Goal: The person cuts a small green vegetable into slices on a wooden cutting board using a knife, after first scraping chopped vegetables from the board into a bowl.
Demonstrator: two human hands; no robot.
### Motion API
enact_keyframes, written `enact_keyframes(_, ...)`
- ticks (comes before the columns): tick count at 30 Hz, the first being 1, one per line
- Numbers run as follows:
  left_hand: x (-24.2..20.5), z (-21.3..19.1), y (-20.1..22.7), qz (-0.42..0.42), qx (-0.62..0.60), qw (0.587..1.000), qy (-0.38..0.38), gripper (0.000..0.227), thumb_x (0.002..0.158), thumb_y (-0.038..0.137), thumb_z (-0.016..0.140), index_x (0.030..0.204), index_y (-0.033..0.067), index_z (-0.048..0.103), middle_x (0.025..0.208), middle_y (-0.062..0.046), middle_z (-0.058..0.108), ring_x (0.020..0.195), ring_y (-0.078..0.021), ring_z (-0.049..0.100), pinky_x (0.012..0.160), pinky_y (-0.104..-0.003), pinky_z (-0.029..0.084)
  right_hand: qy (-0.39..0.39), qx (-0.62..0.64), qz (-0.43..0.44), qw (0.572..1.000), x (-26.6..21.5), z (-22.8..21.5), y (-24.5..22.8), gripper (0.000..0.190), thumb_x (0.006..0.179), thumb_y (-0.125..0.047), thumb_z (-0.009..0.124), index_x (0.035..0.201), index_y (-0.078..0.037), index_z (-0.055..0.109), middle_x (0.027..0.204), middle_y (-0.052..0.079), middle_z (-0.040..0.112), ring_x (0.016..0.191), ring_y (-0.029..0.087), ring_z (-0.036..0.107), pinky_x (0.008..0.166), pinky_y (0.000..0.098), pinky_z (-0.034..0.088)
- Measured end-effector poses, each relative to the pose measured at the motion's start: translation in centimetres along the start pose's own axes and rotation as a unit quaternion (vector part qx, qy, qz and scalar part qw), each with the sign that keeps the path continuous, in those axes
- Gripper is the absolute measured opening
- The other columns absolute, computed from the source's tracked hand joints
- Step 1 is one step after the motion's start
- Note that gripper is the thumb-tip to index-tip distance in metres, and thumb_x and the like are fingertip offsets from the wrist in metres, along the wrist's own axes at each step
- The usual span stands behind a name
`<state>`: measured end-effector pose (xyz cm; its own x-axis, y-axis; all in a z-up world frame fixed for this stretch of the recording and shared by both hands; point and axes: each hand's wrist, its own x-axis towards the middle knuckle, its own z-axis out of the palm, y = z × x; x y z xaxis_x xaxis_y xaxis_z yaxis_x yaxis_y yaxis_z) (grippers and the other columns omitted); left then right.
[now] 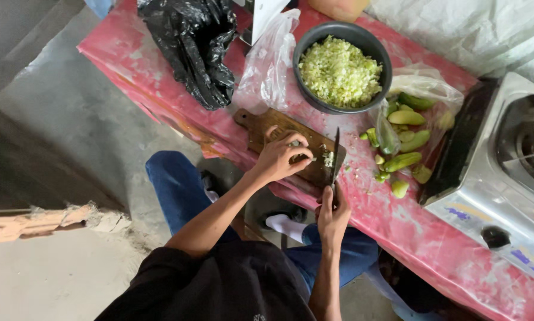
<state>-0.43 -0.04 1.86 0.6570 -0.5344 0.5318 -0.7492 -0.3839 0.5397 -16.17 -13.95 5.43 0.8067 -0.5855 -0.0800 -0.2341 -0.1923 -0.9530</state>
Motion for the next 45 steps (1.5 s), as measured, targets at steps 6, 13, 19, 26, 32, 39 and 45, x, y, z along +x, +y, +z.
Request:
enact_keyframes(6,-0.1,0.0,0.4,-0.019,-0.013,1.000,-0.017,0.009,0.089,0.033,0.076,0.095,0.0259,0.075,0.111,0.005,0.062,0.118,-0.0165,0.059,0.112,-0.056,0.023,-0.022,-0.062,0.009,0.998,0.8,-0.1,-1.4,0.040,0.104,-0.029,0.055,0.123,0.005,0.068,0.061,0.004,0.054,0.045,0.009,0.047,0.042,0.0294,0.036)
enact_keyframes(13,-0.1,-0.4,0.8,-0.042,-0.013,0.999,-0.016,0.010,0.087,0.031,0.078,0.094,0.0251,0.075,0.110,0.005,0.062,0.118,-0.0159,0.059,0.109,-0.055,0.024,-0.048,-0.084,0.055,0.994,1.8,-0.5,-2.0,0.046,0.102,-0.030,0.056,0.135,0.001,0.060,0.060,0.007,0.057,0.039,0.016,0.055,0.038,0.0326,0.042)
enact_keyframes(19,0.0,-0.6,0.5,-0.066,-0.005,0.998,-0.015,0.010,0.087,0.032,0.078,0.095,0.0251,0.075,0.110,0.005,0.061,0.116,-0.0168,0.059,0.108,-0.055,0.025,-0.080,-0.094,0.069,0.990,2.9,-0.3,-2.4,0.036,0.102,-0.031,0.055,0.117,-0.001,0.069,0.065,0.008,0.064,0.042,0.017,0.063,0.037,0.0333,0.042)
enact_keyframes(26,-0.2,-0.6,-0.3,-0.075,0.034,0.996,0.032,0.011,0.091,0.032,0.075,0.098,0.0239,0.074,0.115,0.003,0.063,0.117,-0.0190,0.059,0.111,-0.052,0.025,-0.102,-0.092,0.047,0.989,4.4,0.5,-2.9,0.038,0.104,-0.032,0.058,0.114,0.002,0.072,0.064,0.009,0.067,0.045,0.016,0.065,0.041,0.0312,0.044)
enact_keyframes(32,0.0,-0.6,-0.4,-0.086,0.048,0.995,0.033,0.010,0.090,0.032,0.076,0.096,0.0247,0.074,0.112,0.003,0.063,0.117,-0.0202,0.059,0.109,-0.052,0.024,-0.100,-0.096,0.009,0.990,5.1,0.7,-2.8,0.047,0.101,-0.032,0.060,0.136,0.001,0.063,0.058,0.008,0.066,0.045,0.012,0.060,0.043,0.0290,0.047)
enact_keyframes(39,0.4,-0.7,-0.2,-0.104,0.014,0.994,0.026,0.010,0.089,0.033,0.076,0.094,0.0255,0.075,0.106,0.004,0.062,0.108,-0.0187,0.059,0.110,-0.050,0.028,-0.107,-0.080,0.002,0.991,5.4,0.7,-2.0,0.048,0.101,-0.031,0.060,0.136,0.002,0.063,0.062,0.006,0.064,0.045,0.011,0.059,0.043,0.0291,0.046)
enact_keyframes(45,0.5,-1.0,0.5,-0.095,0.037,0.994,0.043,0.009,0.088,0.031,0.077,0.094,0.0253,0.075,0.107,0.005,0.063,0.112,-0.0190,0.059,0.107,-0.052,0.027,-0.118,-0.058,0.021,0.991,5.2,0.0,-1.3,0.048,0.102,-0.028,0.060,0.139,0.002,0.061,0.065,0.005,0.065,0.046,0.011,0.057,0.043,0.0290,0.045)
